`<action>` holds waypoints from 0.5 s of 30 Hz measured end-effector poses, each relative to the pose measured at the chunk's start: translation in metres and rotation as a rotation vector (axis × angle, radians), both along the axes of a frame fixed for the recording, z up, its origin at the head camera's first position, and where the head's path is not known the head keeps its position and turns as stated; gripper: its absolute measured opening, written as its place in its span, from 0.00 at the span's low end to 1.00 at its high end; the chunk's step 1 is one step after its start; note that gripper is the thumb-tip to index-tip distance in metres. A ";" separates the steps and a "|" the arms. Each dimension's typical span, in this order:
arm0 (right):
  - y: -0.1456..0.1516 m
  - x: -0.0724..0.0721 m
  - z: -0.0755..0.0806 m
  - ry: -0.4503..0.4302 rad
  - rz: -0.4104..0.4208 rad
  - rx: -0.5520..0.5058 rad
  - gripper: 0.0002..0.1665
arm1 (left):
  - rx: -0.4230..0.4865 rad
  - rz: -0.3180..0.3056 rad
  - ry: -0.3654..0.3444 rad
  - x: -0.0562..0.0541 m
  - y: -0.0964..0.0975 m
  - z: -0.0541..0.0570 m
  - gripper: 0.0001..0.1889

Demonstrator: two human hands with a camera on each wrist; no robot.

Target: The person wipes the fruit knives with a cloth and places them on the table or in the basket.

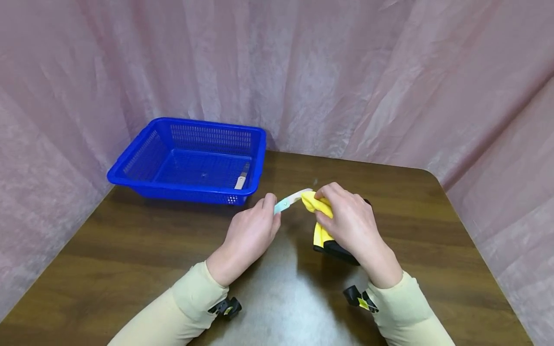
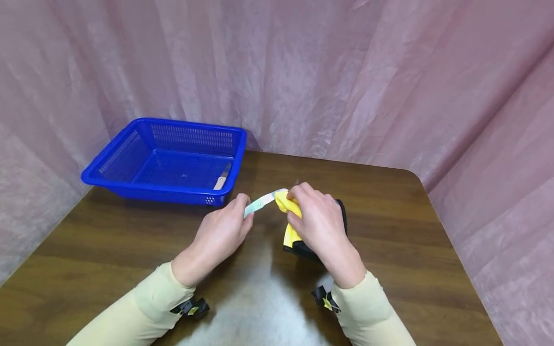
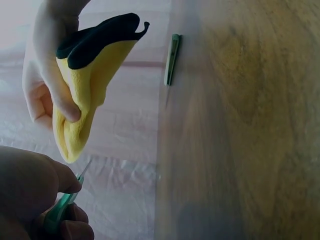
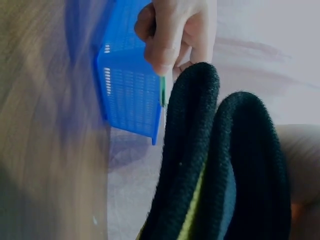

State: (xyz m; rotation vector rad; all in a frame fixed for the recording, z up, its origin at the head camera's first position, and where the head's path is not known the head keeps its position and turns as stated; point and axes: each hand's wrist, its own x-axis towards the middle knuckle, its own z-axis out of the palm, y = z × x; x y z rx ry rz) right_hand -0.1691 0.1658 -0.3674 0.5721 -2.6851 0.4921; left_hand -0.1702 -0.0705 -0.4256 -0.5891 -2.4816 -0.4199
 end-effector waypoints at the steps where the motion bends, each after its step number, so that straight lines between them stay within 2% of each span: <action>1: -0.001 0.000 0.000 0.002 0.002 0.000 0.18 | 0.002 -0.003 0.002 0.000 0.000 0.001 0.14; 5: -0.005 0.001 -0.001 0.015 0.013 -0.005 0.18 | 0.000 -0.007 0.002 0.003 0.000 0.002 0.14; 15: -0.012 0.005 -0.004 0.031 0.054 0.020 0.18 | -0.005 -0.027 0.010 0.009 0.002 -0.002 0.15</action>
